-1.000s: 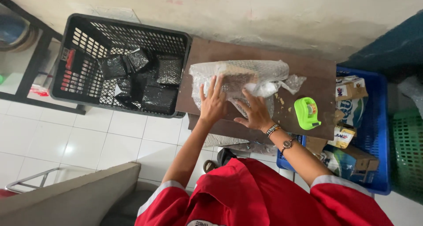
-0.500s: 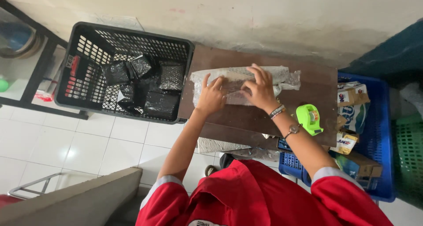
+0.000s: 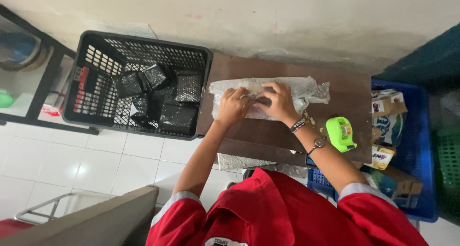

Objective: The person wraps small boxes in bubble wrap and then in black plastic, securing them with tape. They place the finished packages into a black crate and repeat the process with additional boxes from a blue bin.

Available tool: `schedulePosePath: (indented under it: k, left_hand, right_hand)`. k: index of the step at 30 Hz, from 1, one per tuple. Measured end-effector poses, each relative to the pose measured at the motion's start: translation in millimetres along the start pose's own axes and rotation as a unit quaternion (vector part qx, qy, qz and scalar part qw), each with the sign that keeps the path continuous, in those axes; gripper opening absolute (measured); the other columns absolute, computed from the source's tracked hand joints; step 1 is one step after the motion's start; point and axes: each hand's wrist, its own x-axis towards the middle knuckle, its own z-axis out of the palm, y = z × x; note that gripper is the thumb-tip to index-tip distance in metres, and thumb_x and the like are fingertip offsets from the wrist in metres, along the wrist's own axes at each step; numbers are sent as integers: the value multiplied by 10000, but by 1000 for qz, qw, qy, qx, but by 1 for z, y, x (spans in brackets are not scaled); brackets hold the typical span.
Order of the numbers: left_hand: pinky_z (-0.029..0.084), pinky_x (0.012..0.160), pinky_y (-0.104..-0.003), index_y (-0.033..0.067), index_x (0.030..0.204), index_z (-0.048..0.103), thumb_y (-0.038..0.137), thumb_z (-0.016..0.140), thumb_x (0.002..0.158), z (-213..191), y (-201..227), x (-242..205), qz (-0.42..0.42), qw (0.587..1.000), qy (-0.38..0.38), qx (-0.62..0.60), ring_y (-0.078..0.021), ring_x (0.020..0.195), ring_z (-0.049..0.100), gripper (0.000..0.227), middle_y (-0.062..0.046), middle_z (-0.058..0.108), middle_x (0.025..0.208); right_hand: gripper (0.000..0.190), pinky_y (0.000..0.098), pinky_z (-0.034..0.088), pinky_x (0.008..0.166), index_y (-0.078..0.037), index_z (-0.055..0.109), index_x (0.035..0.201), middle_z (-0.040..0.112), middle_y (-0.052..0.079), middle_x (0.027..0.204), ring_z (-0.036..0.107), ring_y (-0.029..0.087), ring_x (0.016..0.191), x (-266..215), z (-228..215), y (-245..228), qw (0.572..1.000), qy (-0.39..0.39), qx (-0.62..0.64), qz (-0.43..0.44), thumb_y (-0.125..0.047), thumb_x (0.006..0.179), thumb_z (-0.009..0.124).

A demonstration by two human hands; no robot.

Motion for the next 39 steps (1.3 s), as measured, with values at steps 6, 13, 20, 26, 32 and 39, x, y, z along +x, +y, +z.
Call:
schedulePosePath:
  k: [6,13,20,26,32,39]
  left_hand:
    - [524,832,-413,96,879,763,123,762,761,-2,-3,2,-2,1000,4,-4,-283,878,656,121,-45,675,1096]
    - [558,760,-407,82,793,752,97,782,738,-7,-5,9,-12,999,-4,-35,-284,815,675,64,-31,701,1064]
    - [571,741,-391,95,771,729,130,847,681,-3,-19,13,-20,996,-3,-86,-275,814,697,152,-36,710,1062]
    - [550,753,-440,108,1154,574,241,906,718,-4,-37,32,-62,992,-87,-68,-327,886,676,564,-57,665,1040]
    - [539,820,-469,136,1343,580,273,859,677,-13,-27,46,3,993,-119,-26,-349,948,671,735,-114,643,1157]
    - [519,878,-495,129,1359,560,339,850,660,1,-20,24,-55,993,-105,16,-407,1057,633,786,-182,612,1272]
  right_hand:
    - [319,441,399,951,-164,745,964,628,-19,1153,601,227,1117,18,8,-10,999,-2,21,47,-283,717,908]
    - [244,402,519,863,-147,731,917,672,18,1019,650,245,986,38,1,0,994,-42,104,15,-192,730,882]
    - [245,392,537,726,-96,679,846,659,59,863,674,272,831,47,6,5,993,-36,107,46,-213,774,881]
    - [126,335,561,762,-80,681,1018,720,54,968,720,225,893,50,10,25,974,-5,196,118,-107,908,735]
    - [129,357,529,923,-31,685,1084,719,91,1064,685,224,1021,20,-3,47,957,192,194,99,-70,965,714]
    - [479,331,524,939,-9,478,1386,570,144,1255,614,199,1061,-126,61,52,832,321,238,385,-115,982,713]
